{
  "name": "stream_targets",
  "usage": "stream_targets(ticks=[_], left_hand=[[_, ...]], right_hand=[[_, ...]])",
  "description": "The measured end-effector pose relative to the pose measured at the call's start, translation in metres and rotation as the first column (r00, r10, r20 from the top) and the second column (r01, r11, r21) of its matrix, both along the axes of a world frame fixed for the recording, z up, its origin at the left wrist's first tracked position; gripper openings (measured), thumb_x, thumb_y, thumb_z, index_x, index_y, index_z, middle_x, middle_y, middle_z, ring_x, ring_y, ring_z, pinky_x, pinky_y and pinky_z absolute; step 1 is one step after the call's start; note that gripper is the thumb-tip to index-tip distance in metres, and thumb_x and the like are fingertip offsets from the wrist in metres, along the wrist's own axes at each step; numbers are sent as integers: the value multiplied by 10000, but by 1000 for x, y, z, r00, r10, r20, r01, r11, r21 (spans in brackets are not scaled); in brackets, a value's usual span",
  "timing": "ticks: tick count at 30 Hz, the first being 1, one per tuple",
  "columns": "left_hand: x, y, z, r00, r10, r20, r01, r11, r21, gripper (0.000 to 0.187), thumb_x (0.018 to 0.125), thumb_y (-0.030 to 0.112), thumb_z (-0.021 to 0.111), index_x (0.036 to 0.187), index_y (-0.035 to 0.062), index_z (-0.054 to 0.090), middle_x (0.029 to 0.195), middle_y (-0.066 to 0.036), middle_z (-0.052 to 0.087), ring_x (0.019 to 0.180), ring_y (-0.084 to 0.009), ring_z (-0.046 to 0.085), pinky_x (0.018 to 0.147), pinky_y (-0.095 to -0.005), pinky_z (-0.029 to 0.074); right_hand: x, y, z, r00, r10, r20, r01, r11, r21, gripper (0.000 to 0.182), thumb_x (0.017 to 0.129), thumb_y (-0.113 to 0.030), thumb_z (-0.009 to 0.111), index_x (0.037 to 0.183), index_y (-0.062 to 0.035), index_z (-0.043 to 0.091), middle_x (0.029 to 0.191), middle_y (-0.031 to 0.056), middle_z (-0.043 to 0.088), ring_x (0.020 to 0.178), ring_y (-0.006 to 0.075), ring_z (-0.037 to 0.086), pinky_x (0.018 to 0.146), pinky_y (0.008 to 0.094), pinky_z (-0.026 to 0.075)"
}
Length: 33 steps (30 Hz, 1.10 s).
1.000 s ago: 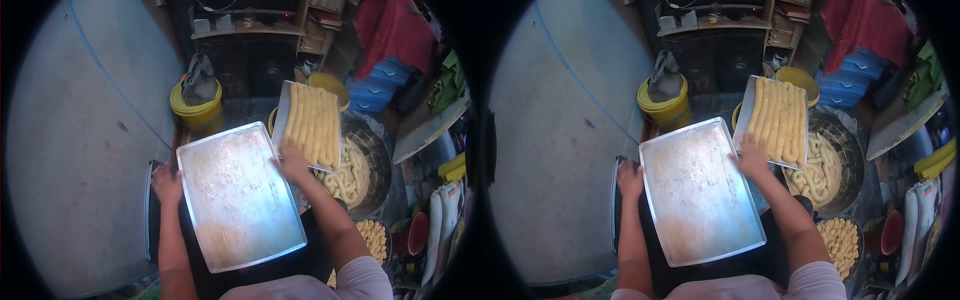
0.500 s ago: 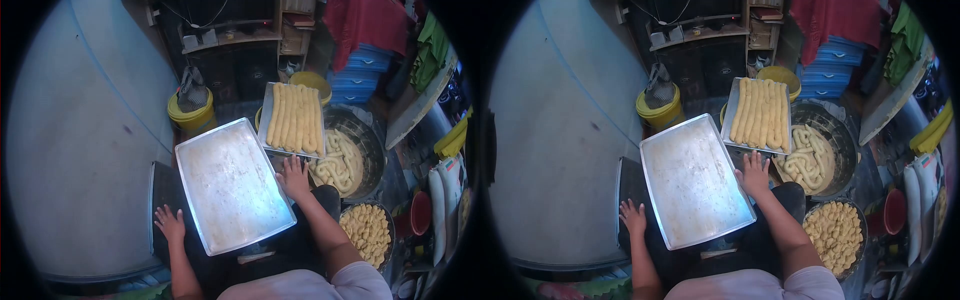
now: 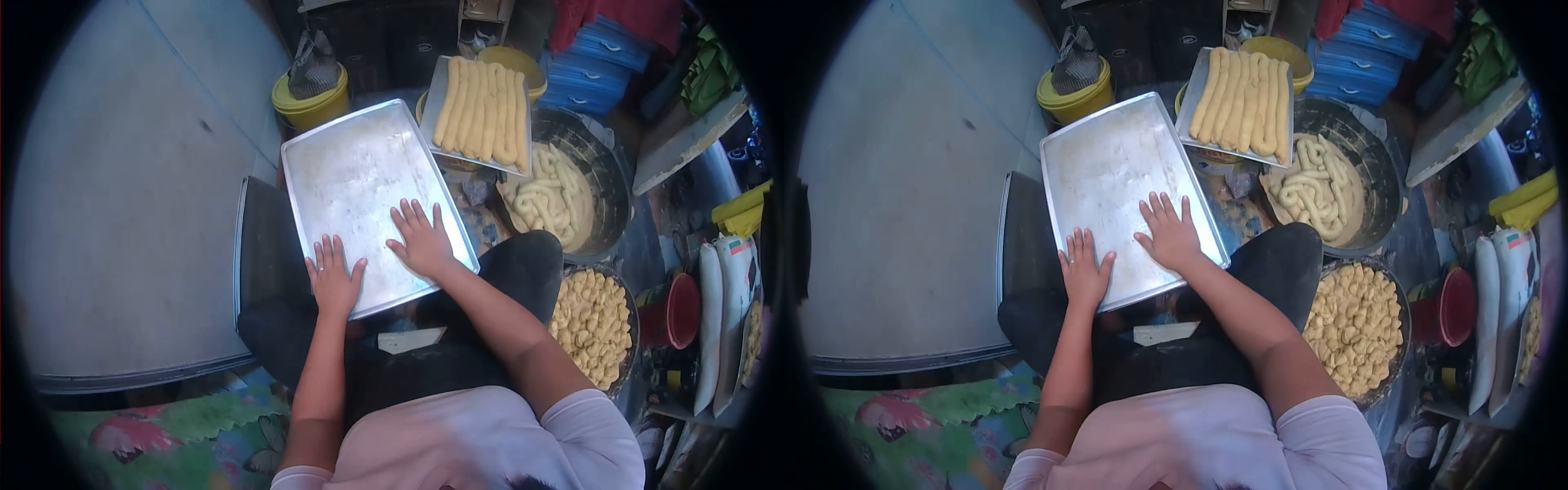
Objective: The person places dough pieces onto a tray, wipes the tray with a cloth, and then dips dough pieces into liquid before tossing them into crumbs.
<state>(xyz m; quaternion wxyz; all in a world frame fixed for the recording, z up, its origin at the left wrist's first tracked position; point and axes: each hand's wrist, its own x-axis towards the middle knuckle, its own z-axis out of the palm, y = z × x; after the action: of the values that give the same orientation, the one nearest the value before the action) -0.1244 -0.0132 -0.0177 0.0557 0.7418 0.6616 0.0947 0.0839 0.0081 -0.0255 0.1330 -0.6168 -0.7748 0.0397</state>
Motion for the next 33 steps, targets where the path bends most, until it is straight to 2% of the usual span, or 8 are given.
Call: stream_targets(ticks=[21, 23, 24, 26, 27, 30, 31, 33], left_hand=[[-3, 0, -8, 1000, -15, -20, 15, 1000, 15, 716, 915, 435, 512, 1457, 17, 302, 1530, -201, 244, 1429, -359, 189, 1153, -519, 88], [-2, 0, -6, 1000, -4, 8, 4, 1000, -30, 726, 914, 432, 515, 1463, 17, 287, 1538, -199, 223, 1434, -353, 176, 1153, -518, 88], [0, 4, -1, 999, 29, 25, -27, 996, -80, 736, 912, 430, 519, 1469, 17, 273, 1547, -197, 201, 1440, -348, 164, 1153, -518, 89], [4, 14, 18, 997, 60, 47, -47, 968, -245, 762, 916, 431, 526, 1480, 13, 232, 1547, -246, 140, 1439, -389, 122, 1155, -493, 105], [7, 19, 20, 994, 24, 108, -2, 980, -201, 750, 918, 418, 533, 1478, 14, 240, 1545, -256, 130, 1437, -398, 119, 1156, -480, 110], [48, 21, 49, 966, -142, 218, 167, 980, -104, 726, 917, 384, 555, 1473, 19, 262, 1544, -266, 118, 1436, -406, 116, 1157, -464, 121], [70, 21, 65, 931, -253, 264, 271, 962, -33, 715, 914, 363, 569, 1469, 22, 275, 1544, -266, 115, 1436, -405, 117, 1156, -460, 127], [123, 20, 85, 828, -432, 357, 457, 889, 15, 682, 895, 317, 603, 1444, 18, 331, 1538, -266, 143, 1433, -404, 134, 1154, -463, 141]], right_hand=[[0, -5, 5, 995, -6, -96, 1, 998, -56, 654, 957, -511, 352, 1474, -115, 300, 1554, 111, 231, 1452, 255, 157, 1149, 562, 36], [10, 1, 9, 967, 59, -249, -97, 985, -144, 662, 968, -522, 340, 1460, -79, 321, 1540, 148, 250, 1438, 286, 196, 1152, 543, 56], [22, 2, 16, 923, 86, -376, -173, 963, -205, 667, 974, -522, 341, 1458, -63, 320, 1531, 168, 262, 1431, 303, 213, 1159, 515, 77], [60, 5, 23, 504, 66, -861, -323, 939, -117, 661, 986, -511, 353, 1453, -44, 323, 1515, 202, 278, 1417, 326, 241, 1162, 435, 143], [89, -6, 42, 344, 59, -937, -290, 956, -46, 622, 992, -471, 394, 1446, -48, 344, 1487, 202, 332, 1391, 311, 296, 1140, 375, 222], [184, -50, 65, 229, -2, -973, 13, 1000, 0, 493, 978, -360, 503, 1356, -44, 475, 1331, 147, 514, 1189, 229, 518, 1018, 362, 399], [212, -73, 79, 173, -144, -974, 165, 979, -115, 438, 969, -324, 533, 1324, -67, 514, 1276, 105, 554, 1113, 195, 549, 977, 344, 427], [270, -106, 48, 165, -314, -935, 546, 818, -178, 387, 947, -256, 556, 1284, -66, 548, 1180, 79, 612, 1061, 181, 564, 955, 315, 427]])
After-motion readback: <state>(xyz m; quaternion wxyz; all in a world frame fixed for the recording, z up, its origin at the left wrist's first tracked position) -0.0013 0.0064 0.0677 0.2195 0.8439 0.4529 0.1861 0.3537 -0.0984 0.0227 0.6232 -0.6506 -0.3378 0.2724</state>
